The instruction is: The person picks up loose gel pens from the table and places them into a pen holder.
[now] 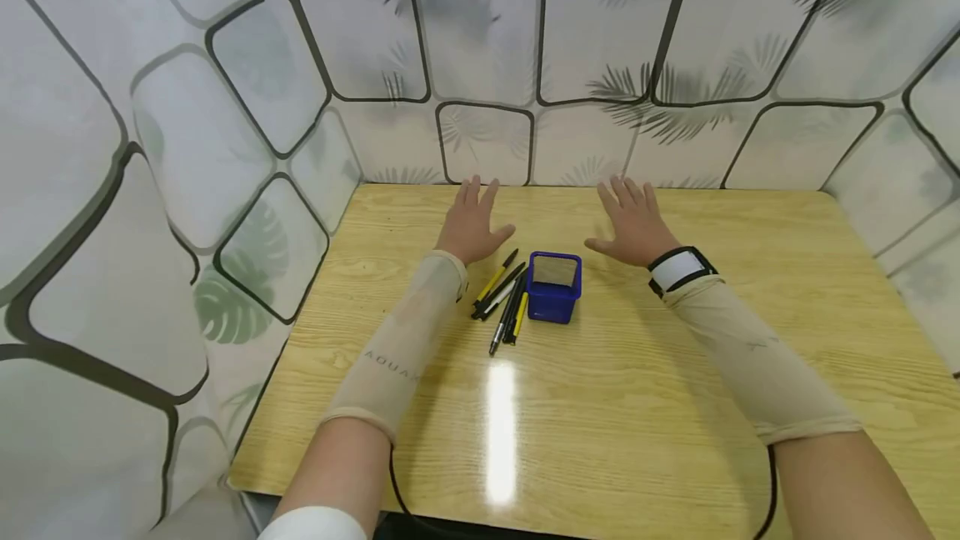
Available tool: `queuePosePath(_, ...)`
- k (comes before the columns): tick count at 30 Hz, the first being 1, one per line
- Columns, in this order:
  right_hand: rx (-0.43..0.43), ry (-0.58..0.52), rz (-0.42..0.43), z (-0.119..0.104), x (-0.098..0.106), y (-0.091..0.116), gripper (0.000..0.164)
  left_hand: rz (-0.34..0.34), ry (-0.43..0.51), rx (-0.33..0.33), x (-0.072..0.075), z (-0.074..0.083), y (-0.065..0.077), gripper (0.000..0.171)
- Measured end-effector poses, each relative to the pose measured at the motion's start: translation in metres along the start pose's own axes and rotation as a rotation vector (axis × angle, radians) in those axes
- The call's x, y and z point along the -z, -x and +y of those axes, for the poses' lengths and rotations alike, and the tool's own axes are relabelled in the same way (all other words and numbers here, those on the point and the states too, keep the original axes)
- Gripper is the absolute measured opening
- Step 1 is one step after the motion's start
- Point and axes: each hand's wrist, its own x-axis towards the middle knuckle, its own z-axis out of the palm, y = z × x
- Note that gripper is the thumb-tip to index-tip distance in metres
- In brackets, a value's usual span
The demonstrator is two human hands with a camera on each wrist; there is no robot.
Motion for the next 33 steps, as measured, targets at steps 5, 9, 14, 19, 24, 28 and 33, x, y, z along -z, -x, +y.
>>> queuePosePath(5,0.024,-0.046,-0.002,0.0,-0.002,0.01,0.103,-0.065,0.0,-0.002,0.005,0.004,0.01,0.07)
queuePosePath(9,0.069,-0.101,-0.083,-0.007,-0.006,0.024,0.103,-0.159,-0.024,0.011,0.01,0.004,0.026,0.05)
queuePosePath(14,0.1,-0.227,-0.263,-0.022,-0.013,0.045,0.108,-0.322,-0.008,0.044,0.009,-0.001,0.049,0.033)
queuePosePath(19,0.105,-0.433,-0.348,-0.038,-0.02,0.059,0.112,-0.441,0.029,0.064,0.004,-0.007,0.067,0.034)
queuePosePath(24,0.1,-0.636,-0.34,-0.046,-0.029,0.067,0.105,-0.469,0.086,0.086,-0.003,-0.014,0.083,0.031)
queuePosePath(28,0.079,-0.744,-0.312,-0.049,-0.037,0.068,0.103,-0.462,0.131,0.112,-0.009,-0.016,0.094,0.03)
queuePosePath(33,0.052,-0.903,-0.313,-0.052,-0.047,0.064,0.096,-0.412,0.214,0.138,-0.02,-0.021,0.096,0.04)
